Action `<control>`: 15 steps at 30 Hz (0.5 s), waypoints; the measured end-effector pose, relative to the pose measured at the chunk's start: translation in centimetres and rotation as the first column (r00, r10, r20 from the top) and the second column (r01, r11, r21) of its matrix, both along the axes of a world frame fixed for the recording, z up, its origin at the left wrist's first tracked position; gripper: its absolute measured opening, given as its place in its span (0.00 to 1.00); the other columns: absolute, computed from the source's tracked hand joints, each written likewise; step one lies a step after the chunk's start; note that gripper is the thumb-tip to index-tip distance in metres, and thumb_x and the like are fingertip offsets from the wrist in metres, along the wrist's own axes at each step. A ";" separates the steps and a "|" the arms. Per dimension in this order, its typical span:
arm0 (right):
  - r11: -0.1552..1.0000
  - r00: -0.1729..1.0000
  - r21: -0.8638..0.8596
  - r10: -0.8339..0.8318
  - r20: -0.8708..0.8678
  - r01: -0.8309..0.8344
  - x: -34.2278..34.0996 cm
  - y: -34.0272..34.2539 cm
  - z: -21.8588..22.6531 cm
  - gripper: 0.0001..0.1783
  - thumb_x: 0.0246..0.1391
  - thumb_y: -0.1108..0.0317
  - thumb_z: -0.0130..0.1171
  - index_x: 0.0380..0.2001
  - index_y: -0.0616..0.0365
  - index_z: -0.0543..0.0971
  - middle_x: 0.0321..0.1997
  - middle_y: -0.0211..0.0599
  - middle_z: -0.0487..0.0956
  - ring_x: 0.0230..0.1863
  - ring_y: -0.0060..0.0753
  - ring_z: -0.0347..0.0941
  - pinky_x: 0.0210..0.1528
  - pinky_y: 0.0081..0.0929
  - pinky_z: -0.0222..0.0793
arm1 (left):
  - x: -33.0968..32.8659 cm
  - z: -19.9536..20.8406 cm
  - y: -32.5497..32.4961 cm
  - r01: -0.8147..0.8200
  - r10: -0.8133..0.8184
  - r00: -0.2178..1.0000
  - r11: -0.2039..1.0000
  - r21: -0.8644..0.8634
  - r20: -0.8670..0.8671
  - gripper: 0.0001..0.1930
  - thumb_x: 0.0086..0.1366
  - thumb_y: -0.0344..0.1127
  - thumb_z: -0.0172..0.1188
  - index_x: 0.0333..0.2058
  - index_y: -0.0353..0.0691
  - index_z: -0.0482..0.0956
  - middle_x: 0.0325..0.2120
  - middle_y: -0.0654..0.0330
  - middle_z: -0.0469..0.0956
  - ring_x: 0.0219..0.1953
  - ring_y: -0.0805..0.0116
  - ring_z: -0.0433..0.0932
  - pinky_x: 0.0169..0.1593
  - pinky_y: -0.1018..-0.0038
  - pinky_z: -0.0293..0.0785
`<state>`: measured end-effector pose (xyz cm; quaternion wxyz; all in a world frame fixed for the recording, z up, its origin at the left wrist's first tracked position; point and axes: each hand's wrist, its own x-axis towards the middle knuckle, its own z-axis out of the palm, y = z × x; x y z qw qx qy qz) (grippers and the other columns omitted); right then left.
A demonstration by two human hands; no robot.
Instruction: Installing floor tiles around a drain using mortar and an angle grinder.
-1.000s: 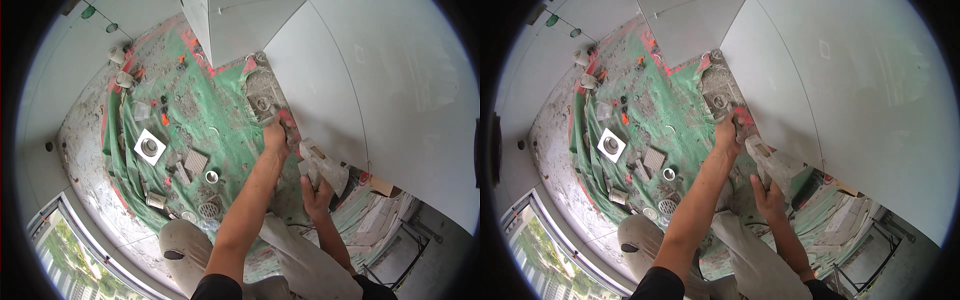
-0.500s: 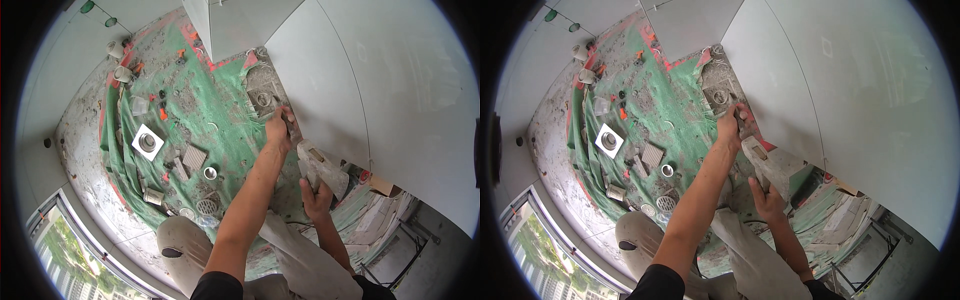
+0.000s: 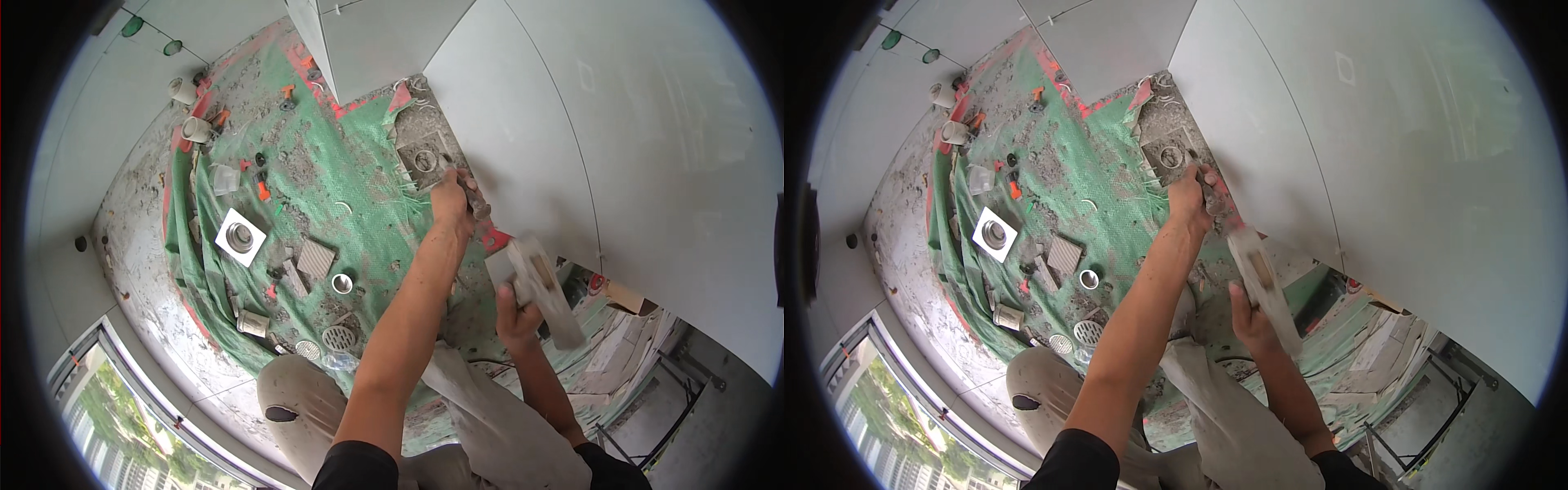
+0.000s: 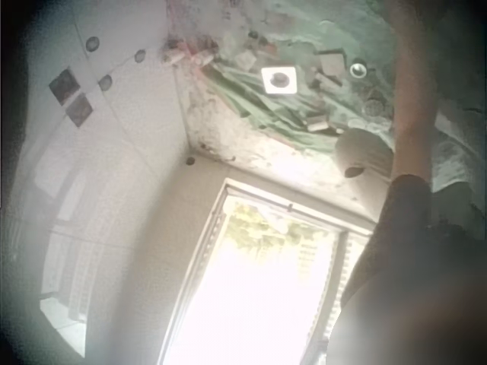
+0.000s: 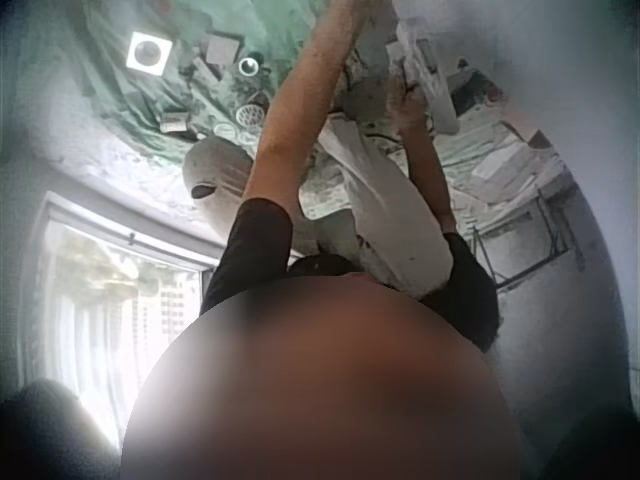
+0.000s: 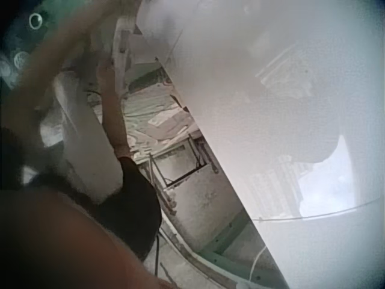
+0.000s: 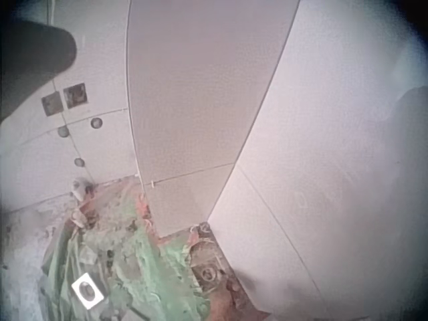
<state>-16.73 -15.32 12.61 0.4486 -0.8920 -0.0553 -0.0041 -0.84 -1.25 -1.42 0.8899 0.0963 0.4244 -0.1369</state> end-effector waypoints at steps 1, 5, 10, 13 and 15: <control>1.000 1.000 0.002 -0.003 0.001 0.003 0.0 0.2 -0.8 0.28 0.73 0.56 0.69 0.62 0.71 0.82 0.54 0.59 0.87 0.52 0.66 0.86 0.57 0.50 0.80 | 0.0 -0.1 0.1 -0.008 0.008 1.000 1.000 0.001 0.009 0.17 0.88 0.48 0.46 0.44 0.43 0.76 0.24 0.62 0.74 0.24 0.64 0.73 0.29 0.65 0.73; 0.966 0.971 -0.258 -0.058 -0.232 -0.004 0.8 0.5 -1.2 0.28 0.74 0.55 0.69 0.62 0.71 0.81 0.53 0.61 0.86 0.54 0.51 0.85 0.58 0.43 0.79 | 0.2 1.6 0.1 0.014 -0.010 0.998 0.998 0.059 -0.067 0.15 0.87 0.47 0.50 0.42 0.43 0.74 0.23 0.65 0.73 0.21 0.64 0.70 0.25 0.64 0.68; 0.985 0.953 -0.160 -0.109 -0.281 0.065 -1.5 -0.5 -0.6 0.26 0.73 0.57 0.70 0.61 0.70 0.82 0.50 0.57 0.86 0.52 0.36 0.83 0.57 0.39 0.78 | -1.4 4.5 -0.1 0.006 -0.005 1.000 0.993 0.114 -0.016 0.17 0.87 0.47 0.47 0.44 0.41 0.76 0.23 0.62 0.75 0.22 0.62 0.74 0.25 0.62 0.73; 0.998 0.980 -0.041 -0.051 -0.192 0.044 -0.9 0.7 0.4 0.26 0.72 0.59 0.71 0.61 0.70 0.82 0.53 0.53 0.87 0.53 0.41 0.83 0.58 0.39 0.78 | -2.5 3.8 0.9 -0.030 0.037 0.999 0.978 0.207 -0.030 0.17 0.87 0.46 0.47 0.45 0.40 0.77 0.23 0.61 0.75 0.22 0.62 0.74 0.25 0.63 0.73; 0.995 0.988 -0.104 -0.011 -0.157 -0.006 -0.9 0.8 0.5 0.26 0.72 0.60 0.70 0.62 0.71 0.81 0.56 0.50 0.86 0.54 0.43 0.83 0.59 0.39 0.77 | -2.5 2.8 2.2 -0.050 0.065 0.996 0.970 0.238 -0.056 0.17 0.87 0.46 0.47 0.46 0.40 0.77 0.24 0.61 0.76 0.22 0.63 0.74 0.25 0.63 0.73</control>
